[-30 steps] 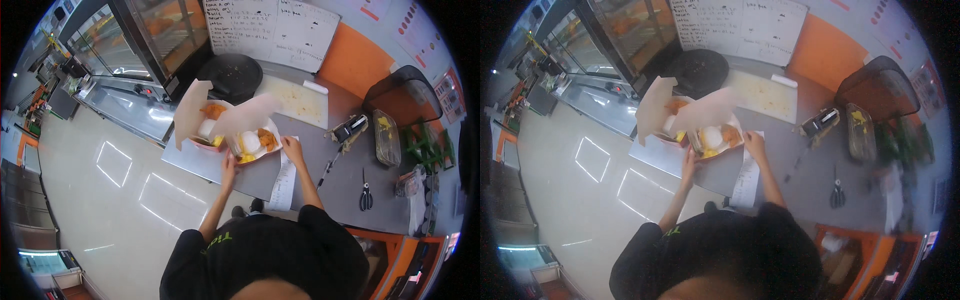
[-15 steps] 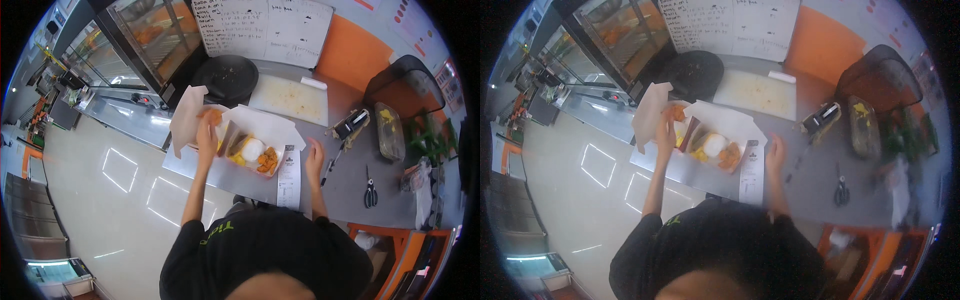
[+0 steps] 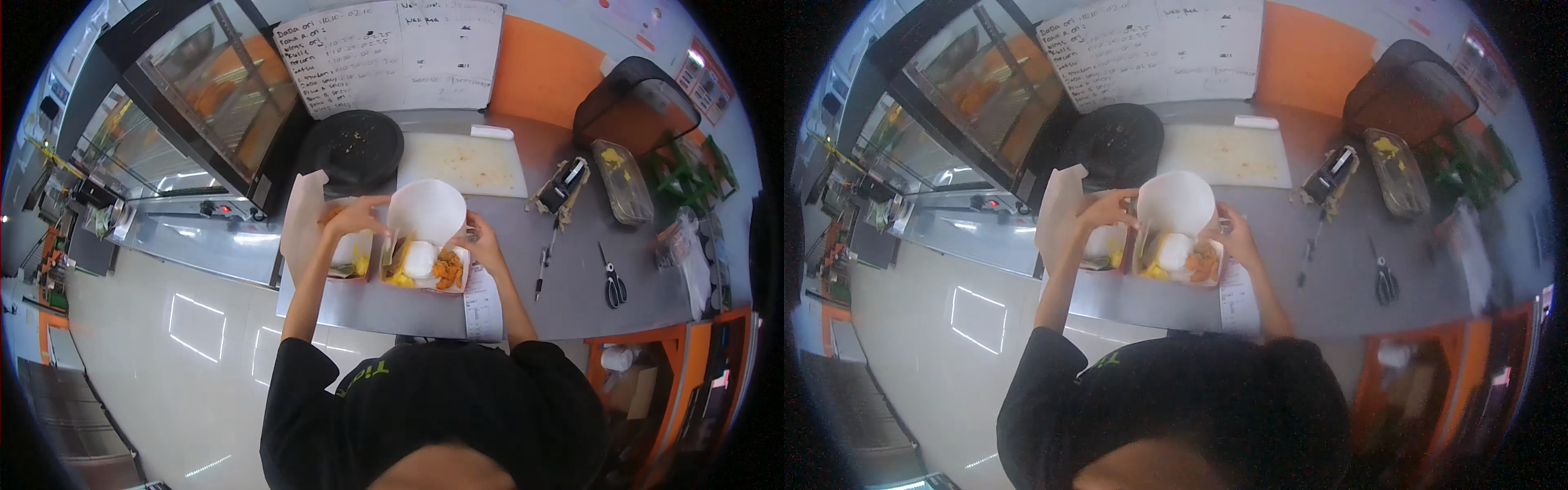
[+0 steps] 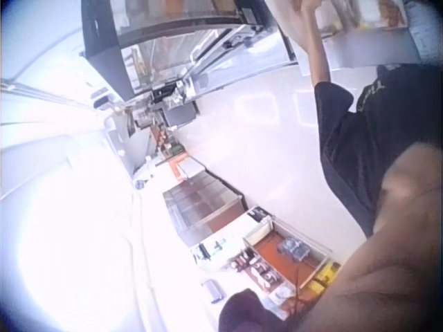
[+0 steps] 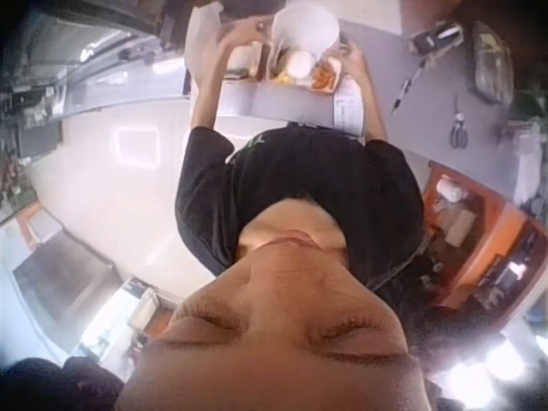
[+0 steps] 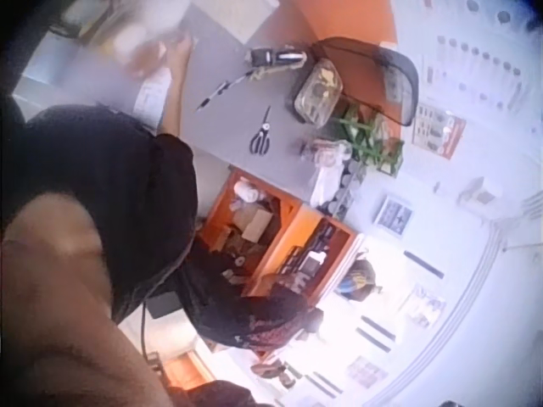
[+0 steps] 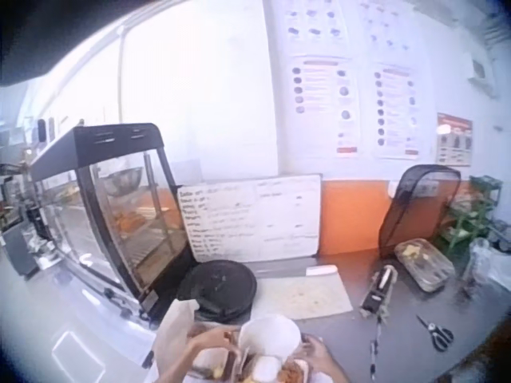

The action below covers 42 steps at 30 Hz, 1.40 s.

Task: The person assembles a food order at a service counter. They open a sauce packet and pour it into a takeaway box containing fried food, then scoop scrambled eggs from a container into the same box. Finally, they close the box and place it into a plastic bag.

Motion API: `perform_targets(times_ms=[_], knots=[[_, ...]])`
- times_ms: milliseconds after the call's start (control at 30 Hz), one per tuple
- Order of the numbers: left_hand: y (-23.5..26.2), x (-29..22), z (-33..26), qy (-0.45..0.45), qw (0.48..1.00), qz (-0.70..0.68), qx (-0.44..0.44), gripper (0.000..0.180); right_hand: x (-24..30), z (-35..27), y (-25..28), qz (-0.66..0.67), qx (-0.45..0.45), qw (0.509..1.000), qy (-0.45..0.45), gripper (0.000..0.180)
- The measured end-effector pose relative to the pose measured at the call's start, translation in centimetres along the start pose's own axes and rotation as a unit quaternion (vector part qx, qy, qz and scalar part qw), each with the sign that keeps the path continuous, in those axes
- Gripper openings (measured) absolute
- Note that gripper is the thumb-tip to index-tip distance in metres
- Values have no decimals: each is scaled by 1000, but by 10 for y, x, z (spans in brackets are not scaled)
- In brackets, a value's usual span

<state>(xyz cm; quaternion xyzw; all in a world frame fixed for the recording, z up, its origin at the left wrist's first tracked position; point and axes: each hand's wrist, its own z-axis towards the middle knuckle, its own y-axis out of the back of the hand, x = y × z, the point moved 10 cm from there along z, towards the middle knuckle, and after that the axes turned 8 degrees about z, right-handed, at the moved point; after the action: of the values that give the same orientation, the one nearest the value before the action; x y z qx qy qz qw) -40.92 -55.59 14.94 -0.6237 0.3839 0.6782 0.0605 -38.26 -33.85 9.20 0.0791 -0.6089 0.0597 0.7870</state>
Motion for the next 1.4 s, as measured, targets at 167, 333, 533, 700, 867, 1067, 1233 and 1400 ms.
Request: perform_targets(times_ms=[167, 333, 533, 700, 867, 1067, 1233, 1400], knots=[[10, 68, 34, 13, 986, 57, -159, 49, -16, 20, -5, 139, -63, 985, -77, 44], [21, -4, 5, -103, 941, -8, -322, 24, 38, 17, 12, 47, -131, 989, 58, 35], [35, -27, -20, -158, 940, 55, -297, 10, 76, 14, 18, -62, -159, 978, 117, 18], [22, -61, -33, -289, 872, 219, -328, 10, 112, -3, 1, -181, -150, 922, 306, 6], [26, -14, -13, -111, 962, 24, -248, 24, 78, 13, 11, -55, -158, 974, 151, 16], [44, -15, -16, -29, 946, 10, -322, 40, 69, 42, 13, -94, -149, 984, 32, 20], [4, 19, -63, 151, 869, 426, -202, 43, 53, 50, 21, -91, -32, 995, 24, 17], [-34, 40, -94, 211, 867, 324, -313, 36, 18, 50, 34, -129, -27, 988, -84, 29]])
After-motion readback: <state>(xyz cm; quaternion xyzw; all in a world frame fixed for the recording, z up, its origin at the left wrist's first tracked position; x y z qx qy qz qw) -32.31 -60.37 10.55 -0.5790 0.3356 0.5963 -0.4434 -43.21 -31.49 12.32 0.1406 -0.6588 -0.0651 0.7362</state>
